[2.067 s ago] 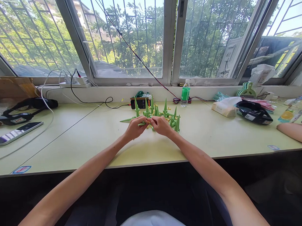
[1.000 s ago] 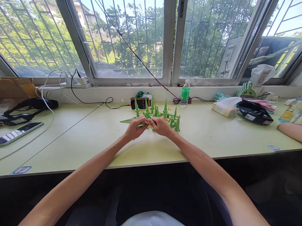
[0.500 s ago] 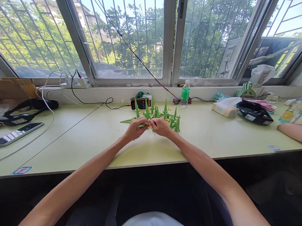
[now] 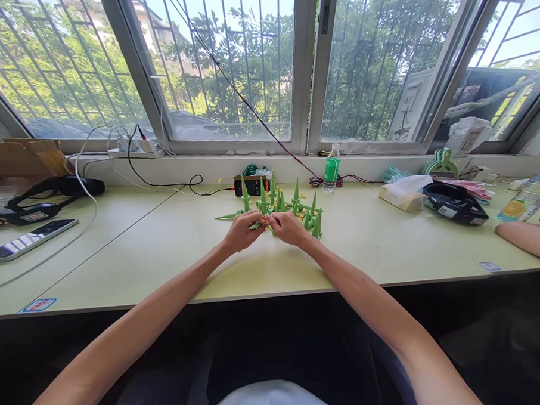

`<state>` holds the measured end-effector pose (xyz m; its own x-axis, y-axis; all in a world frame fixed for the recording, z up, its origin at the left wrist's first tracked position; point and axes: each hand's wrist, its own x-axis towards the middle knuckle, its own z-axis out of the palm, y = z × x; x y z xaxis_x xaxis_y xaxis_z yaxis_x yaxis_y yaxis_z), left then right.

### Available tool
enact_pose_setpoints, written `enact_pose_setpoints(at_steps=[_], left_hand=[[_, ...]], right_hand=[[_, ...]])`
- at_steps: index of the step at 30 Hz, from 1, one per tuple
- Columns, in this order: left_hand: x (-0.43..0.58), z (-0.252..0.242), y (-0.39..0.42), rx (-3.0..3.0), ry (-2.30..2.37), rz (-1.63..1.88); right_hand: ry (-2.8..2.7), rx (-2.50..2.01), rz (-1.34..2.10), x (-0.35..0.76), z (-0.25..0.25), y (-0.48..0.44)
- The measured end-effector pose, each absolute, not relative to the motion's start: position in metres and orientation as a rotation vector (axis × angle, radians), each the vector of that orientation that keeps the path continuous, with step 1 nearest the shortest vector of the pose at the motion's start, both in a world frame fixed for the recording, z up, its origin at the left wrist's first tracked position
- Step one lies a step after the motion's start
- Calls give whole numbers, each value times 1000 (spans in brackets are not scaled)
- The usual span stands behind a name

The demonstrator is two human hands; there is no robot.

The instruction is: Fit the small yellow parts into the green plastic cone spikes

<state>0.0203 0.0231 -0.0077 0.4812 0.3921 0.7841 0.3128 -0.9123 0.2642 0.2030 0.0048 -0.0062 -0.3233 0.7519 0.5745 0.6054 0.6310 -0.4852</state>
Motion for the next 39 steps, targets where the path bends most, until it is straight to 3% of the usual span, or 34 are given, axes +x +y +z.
enact_pose_setpoints(at_steps=[39], left_hand=[[22,-12,23,2655,652,1494]], right_hand=[[-2025,-1089,235,201,-7,5]])
